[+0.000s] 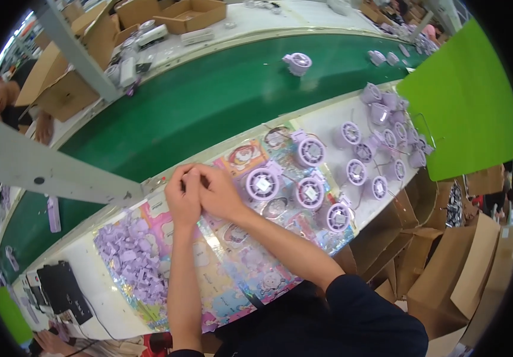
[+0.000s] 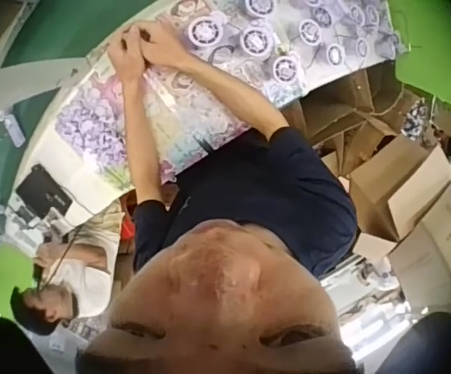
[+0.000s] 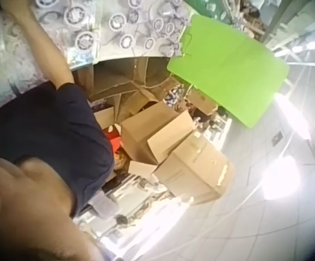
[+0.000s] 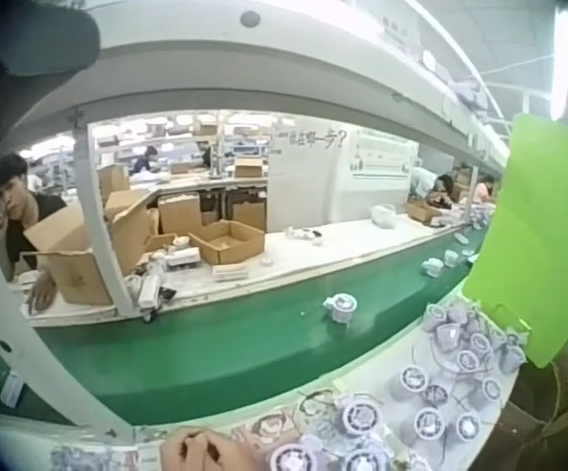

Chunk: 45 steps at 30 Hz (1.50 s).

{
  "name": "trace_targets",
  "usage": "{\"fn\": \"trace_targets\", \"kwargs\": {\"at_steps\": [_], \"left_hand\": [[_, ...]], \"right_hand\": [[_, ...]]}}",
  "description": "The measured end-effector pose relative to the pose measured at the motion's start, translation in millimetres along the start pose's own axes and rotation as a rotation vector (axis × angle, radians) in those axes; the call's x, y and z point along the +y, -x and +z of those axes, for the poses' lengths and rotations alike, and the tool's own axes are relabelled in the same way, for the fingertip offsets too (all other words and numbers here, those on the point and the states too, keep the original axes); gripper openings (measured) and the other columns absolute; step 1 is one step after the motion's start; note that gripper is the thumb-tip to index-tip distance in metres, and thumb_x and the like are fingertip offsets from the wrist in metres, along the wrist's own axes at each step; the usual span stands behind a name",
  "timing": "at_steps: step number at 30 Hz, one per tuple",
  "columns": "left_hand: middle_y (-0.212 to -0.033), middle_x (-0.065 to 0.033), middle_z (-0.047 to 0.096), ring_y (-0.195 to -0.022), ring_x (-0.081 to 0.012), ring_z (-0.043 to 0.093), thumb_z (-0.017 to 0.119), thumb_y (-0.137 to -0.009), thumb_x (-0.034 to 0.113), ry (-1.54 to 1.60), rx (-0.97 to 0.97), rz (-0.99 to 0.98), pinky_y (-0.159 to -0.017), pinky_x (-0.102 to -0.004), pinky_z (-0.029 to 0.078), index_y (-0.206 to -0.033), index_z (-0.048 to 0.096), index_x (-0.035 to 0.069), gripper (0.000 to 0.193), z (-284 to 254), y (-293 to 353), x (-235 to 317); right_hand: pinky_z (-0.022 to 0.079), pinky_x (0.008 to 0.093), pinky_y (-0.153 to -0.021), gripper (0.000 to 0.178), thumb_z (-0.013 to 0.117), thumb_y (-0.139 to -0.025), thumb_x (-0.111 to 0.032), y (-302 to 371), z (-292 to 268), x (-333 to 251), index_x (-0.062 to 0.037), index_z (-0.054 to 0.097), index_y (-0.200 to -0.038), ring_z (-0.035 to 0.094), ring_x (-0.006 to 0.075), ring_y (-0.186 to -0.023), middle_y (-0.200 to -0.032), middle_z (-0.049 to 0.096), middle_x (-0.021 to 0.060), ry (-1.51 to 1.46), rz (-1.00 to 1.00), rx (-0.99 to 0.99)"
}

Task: The person assembles handheld fans by hand, attaching small plastic hinge pieces to fan head assemblies and fitting the fan heads into handle casings.

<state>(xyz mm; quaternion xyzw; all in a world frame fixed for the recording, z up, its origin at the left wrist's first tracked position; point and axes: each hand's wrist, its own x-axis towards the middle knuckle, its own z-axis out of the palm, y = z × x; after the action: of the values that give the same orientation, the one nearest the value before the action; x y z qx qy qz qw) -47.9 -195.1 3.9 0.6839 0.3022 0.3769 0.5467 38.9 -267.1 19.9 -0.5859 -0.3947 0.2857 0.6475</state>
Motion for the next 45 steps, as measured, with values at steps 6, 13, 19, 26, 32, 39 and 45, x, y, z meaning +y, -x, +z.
{"fn": "trace_targets", "kwargs": {"at_steps": [6,13,19,26,32,39,45], "left_hand": [[-0.083,-0.0080,0.070,-0.076,-0.0120,0.063,0.062,-0.097,0.017,0.006,0.028,0.001,-0.069,-0.0283,0.051,-0.102,0.069,-0.003,0.021,3.4,2.0,5.1],[-0.085,-0.0076,0.070,-0.076,-0.0117,0.063,0.062,-0.097,0.016,0.049,0.019,-0.020,-0.070,-0.0272,0.051,-0.102,0.069,-0.003,0.021,0.8,3.0,8.4],[-0.085,-0.0074,0.070,-0.076,-0.0119,0.063,0.063,-0.096,0.015,0.058,0.018,-0.002,-0.069,-0.0272,0.051,-0.101,0.068,-0.003,0.019,2.9,1.7,9.0],[-0.084,-0.0084,0.070,-0.076,-0.0125,0.064,0.063,-0.096,0.016,0.039,0.010,-0.018,-0.069,-0.0277,0.051,-0.101,0.069,-0.003,0.020,3.1,2.8,6.9],[-0.084,-0.0101,0.071,-0.075,-0.0147,0.065,0.064,-0.096,0.017,0.007,0.037,0.004,-0.069,-0.0289,0.052,-0.101,0.069,-0.003,0.022,4.4,1.9,9.6],[-0.085,-0.0111,0.071,-0.076,-0.0157,0.065,0.064,-0.096,0.018,0.022,0.038,0.018,-0.070,-0.0294,0.052,-0.101,0.069,-0.003,0.022,3.7,2.8,6.3],[-0.085,-0.0108,0.071,-0.076,-0.0155,0.065,0.063,-0.096,0.017,0.019,0.025,0.017,-0.070,-0.0292,0.052,-0.101,0.069,-0.003,0.022,2.7,1.9,4.2]], "right_hand": [[0.050,0.0303,-0.065,0.020,0.057,-0.095,-0.012,1.7,1.9,3.6,0.0004,0.068,-0.106,0.066,0.0164,-0.073,-0.084,0.071,0.0114,-0.062,-0.005,-0.004],[0.050,0.0284,-0.065,0.019,0.058,-0.095,-0.012,0.9,4.7,3.7,0.0009,0.068,-0.106,0.065,0.0134,-0.072,-0.083,0.071,0.0099,-0.092,0.029,-0.009],[0.049,0.0281,-0.064,0.019,0.058,-0.095,-0.011,0.8,2.9,3.0,0.0012,0.068,-0.105,0.065,0.0129,-0.072,-0.082,0.071,0.0094,-0.076,0.006,0.007],[0.050,0.0277,-0.064,0.018,0.059,-0.095,-0.011,0.2,0.5,3.4,0.0016,0.069,-0.104,0.065,0.0125,-0.071,-0.081,0.071,0.0084,-0.077,0.017,0.000],[0.050,0.0268,-0.064,0.018,0.059,-0.095,-0.010,-2.9,-1.6,0.3,0.0016,0.070,-0.104,0.065,0.0106,-0.072,-0.082,0.072,0.0074,-0.074,0.038,-0.019],[0.050,0.0267,-0.063,0.018,0.060,-0.095,-0.011,-2.8,-1.2,1.3,0.0017,0.070,-0.105,0.065,0.0101,-0.072,-0.082,0.072,0.0074,-0.050,0.036,-0.020],[0.050,0.0271,-0.063,0.017,0.060,-0.094,-0.010,-3.4,0.0,3.1,0.0010,0.070,-0.102,0.065,0.0118,-0.070,-0.080,0.072,0.0082,-0.056,0.026,-0.007]]}}
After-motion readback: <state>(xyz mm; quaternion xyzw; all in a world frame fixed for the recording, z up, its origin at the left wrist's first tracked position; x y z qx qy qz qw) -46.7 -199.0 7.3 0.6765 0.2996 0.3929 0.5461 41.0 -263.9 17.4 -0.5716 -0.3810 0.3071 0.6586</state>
